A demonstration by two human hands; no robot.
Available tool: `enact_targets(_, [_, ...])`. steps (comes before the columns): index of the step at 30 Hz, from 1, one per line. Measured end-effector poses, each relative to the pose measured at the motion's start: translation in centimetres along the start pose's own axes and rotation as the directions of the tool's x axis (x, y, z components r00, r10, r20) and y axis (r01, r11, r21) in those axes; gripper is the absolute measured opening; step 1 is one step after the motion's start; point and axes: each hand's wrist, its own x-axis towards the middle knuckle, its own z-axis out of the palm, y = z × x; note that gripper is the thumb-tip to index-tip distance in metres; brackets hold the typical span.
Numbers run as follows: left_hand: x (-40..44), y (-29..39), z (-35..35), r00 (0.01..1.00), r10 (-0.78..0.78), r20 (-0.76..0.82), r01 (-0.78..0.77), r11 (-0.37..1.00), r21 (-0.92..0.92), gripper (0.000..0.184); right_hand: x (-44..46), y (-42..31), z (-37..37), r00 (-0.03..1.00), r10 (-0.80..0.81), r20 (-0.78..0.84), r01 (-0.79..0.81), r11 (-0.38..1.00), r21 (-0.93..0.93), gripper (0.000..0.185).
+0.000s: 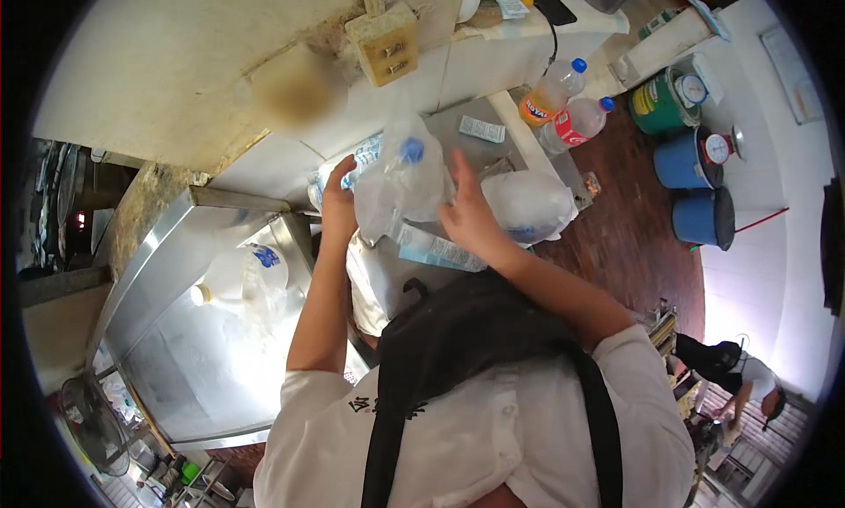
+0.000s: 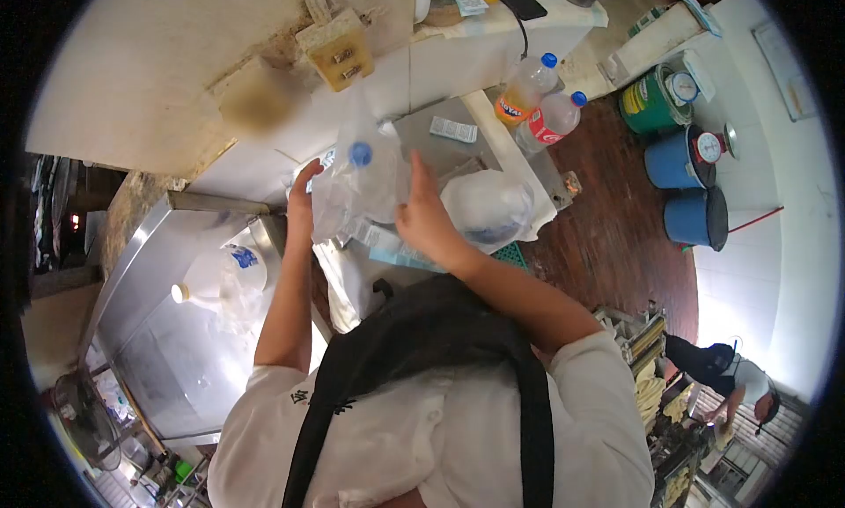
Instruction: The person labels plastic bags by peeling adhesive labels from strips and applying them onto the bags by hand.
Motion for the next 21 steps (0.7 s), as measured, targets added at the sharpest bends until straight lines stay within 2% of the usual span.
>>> enact_targets(2, [-1.4, 4.2, 0.0, 0.978, -0.037, 0.207, 0.074, 0.982, -0.173, 0.073, -0.9, -3.3, -1.2, 0.996, 0.042, 0.074, -0.064, 0.943, 0.326, 0.094])
enact_targets(3, [-2.0, 5.4, 0.2, 0.95, -0.041, 0.309, 0.123, 0.96, -0.251, 0.074, -0.7, -2.7, -0.6, 0.996, -0.001, 0.089, -0.016, 0.981, 0.192, 0.094])
enact_targets(4, [-1.9, 2.3, 1.6, 0.935, 0.032, 0.353, 0.028, 0.986, -0.164, 0.069, 0.3, -1.2, 0.6, 0.993, -0.046, 0.109, 0.04, 0.998, 0.053, 0.094])
enact_targets(5, [-1.8, 1.8, 2.4, 0.939, 0.019, 0.345, -0.005, 0.999, -0.041, 0.068, 1.2, 0.4, 1.5, 0.987, -0.089, 0.135, 0.101, 0.991, -0.086, 0.094])
enact_targets(7, [-2.3, 1.3, 4.4, 0.949, -0.008, 0.316, -0.06, 0.977, 0.204, 0.064, 2.1, 3.7, 2.7, 0.981, -0.09, 0.174, 0.097, 0.995, -0.033, 0.092])
enact_targets(8, [-2.4, -1.1, 5.6, 0.957, -0.197, 0.211, 0.108, 0.921, 0.373, 0.057, 2.0, 5.8, 3.5, 0.983, -0.086, 0.162, 0.083, 0.996, 0.025, 0.09])
enact_targets(11, [-3.7, 0.0, 4.9, 0.992, 0.105, 0.065, -0.117, 0.969, 0.218, 0.045, 0.2, 12.1, 5.5, 0.996, -0.034, 0.083, 0.011, 0.965, 0.263, 0.085])
enact_targets(12, [-4.9, 1.3, 4.3, 0.997, 0.032, -0.067, -0.013, 0.962, 0.274, 0.043, -1.0, 8.5, 2.4, 0.975, 0.063, 0.213, -0.108, 0.972, 0.208, 0.081])
enact_targets(14, [-6.6, 4.5, 1.9, 0.973, -0.211, 0.088, 0.172, 0.929, 0.328, 0.041, -3.5, -0.1, -4.0, 0.854, 0.252, 0.456, -0.292, 0.956, 0.018, 0.074])
enact_targets(15, [-7.4, 6.0, 1.0, 0.931, -0.328, 0.163, 0.251, 0.895, 0.368, 0.04, -4.5, -1.6, -5.9, 0.836, 0.187, 0.516, -0.251, 0.966, 0.058, 0.073])
enact_targets(16, [-8.7, 7.3, 0.9, 0.909, -0.322, 0.265, 0.252, 0.931, 0.265, 0.039, -5.6, -3.2, -7.7, 0.812, 0.12, 0.571, -0.216, 0.971, 0.103, 0.071])
enact_targets(17, [-10.5, 8.7, 1.1, 0.877, -0.315, 0.363, 0.274, 0.948, 0.161, 0.039, -6.2, -4.6, -8.5, 0.853, 0.022, 0.522, -0.084, 0.992, 0.096, 0.067])
enact_targets(18, [-12.1, 11.3, 1.5, 0.813, -0.295, 0.502, 0.358, 0.933, -0.032, 0.044, -7.0, -5.9, -9.2, 0.876, -0.08, 0.476, 0.046, 0.995, 0.084, 0.063])
enact_targets(19, [-13.1, 13.9, 2.4, 0.75, -0.232, 0.62, 0.447, 0.868, -0.215, 0.049, -7.4, -7.1, -10.0, 0.882, -0.191, 0.431, 0.182, 0.981, 0.062, 0.06])
enact_targets(21, [-14.1, 16.7, 4.7, 0.724, 0.016, 0.689, 0.497, 0.682, -0.538, 0.061, -8.1, -9.4, -10.7, 0.891, -0.334, 0.307, 0.339, 0.94, 0.039, 0.045])
